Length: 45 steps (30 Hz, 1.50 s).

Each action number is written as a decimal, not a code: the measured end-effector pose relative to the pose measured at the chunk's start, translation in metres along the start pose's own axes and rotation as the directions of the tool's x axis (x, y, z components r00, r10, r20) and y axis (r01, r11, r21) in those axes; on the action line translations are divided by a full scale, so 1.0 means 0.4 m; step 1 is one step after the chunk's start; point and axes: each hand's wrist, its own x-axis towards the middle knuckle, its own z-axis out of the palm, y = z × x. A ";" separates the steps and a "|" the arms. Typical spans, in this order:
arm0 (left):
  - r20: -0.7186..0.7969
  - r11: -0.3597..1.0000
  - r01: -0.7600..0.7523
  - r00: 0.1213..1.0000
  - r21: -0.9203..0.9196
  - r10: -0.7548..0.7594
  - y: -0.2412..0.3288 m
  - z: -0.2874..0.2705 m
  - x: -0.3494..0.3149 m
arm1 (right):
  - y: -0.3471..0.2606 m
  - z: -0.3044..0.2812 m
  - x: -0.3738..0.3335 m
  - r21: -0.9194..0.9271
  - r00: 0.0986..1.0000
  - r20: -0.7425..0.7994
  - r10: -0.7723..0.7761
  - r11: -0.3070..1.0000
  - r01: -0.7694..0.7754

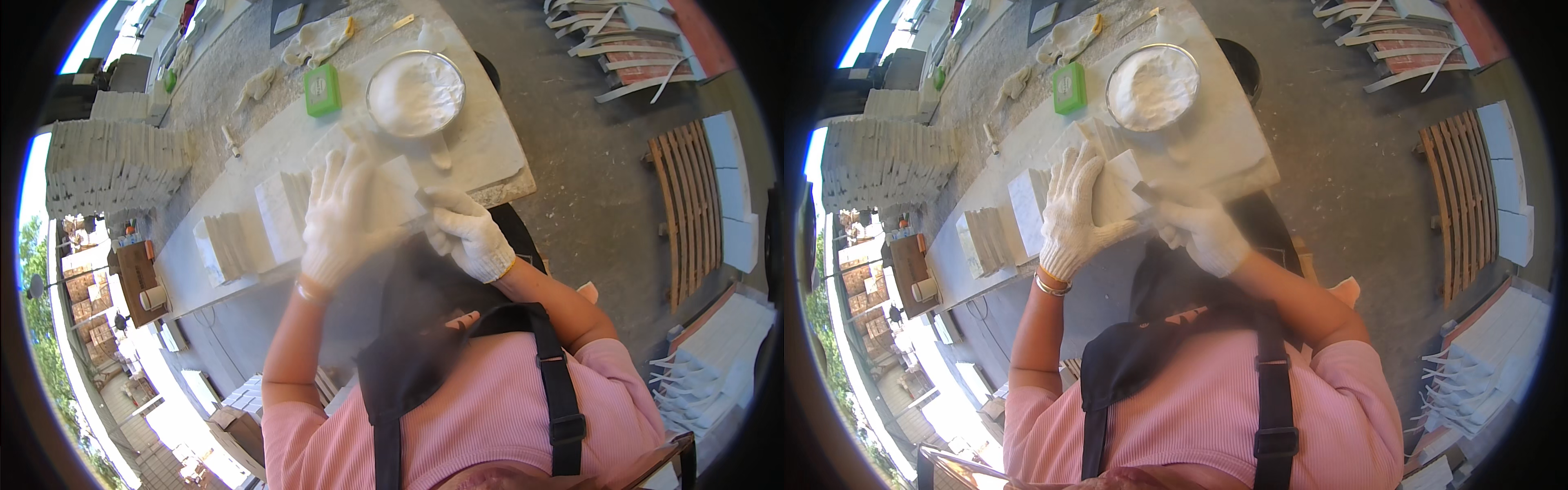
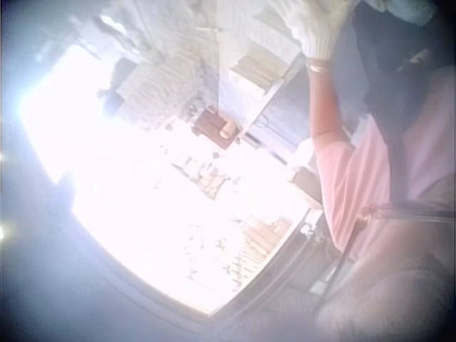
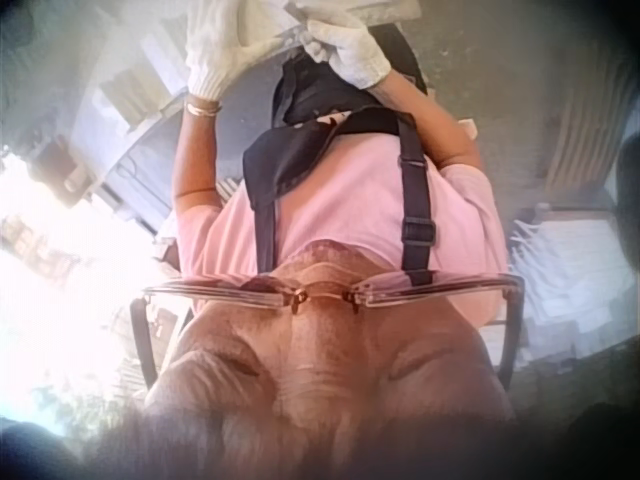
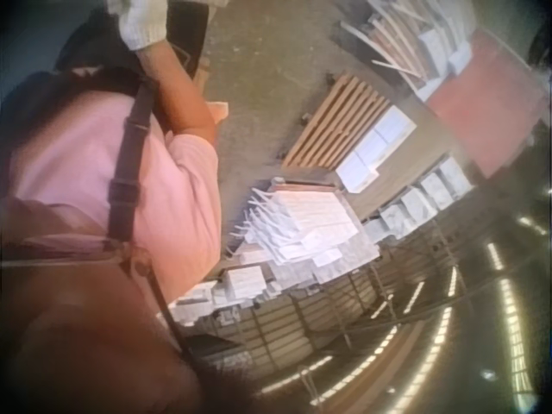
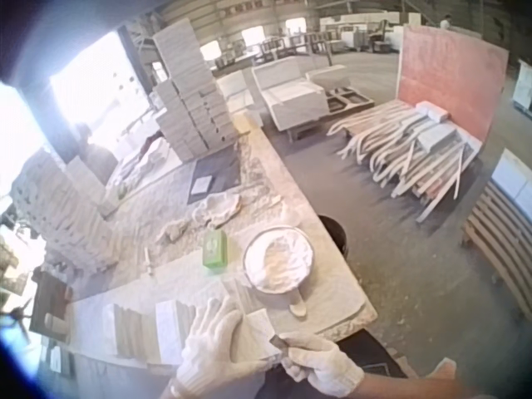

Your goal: The person applies a white paste to rectangular tiles using a small metal spatula and a green plastic scraper. They spread the paste evenly on each tile, then stack the treated tiles on a nearby pile.

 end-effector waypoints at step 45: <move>-0.089 0.997 -0.031 0.996 -0.067 0.025 0.004 -0.014 0.005 | -0.027 -0.080 -0.035 -0.015 0.987 -0.073 -0.141 0.990 0.140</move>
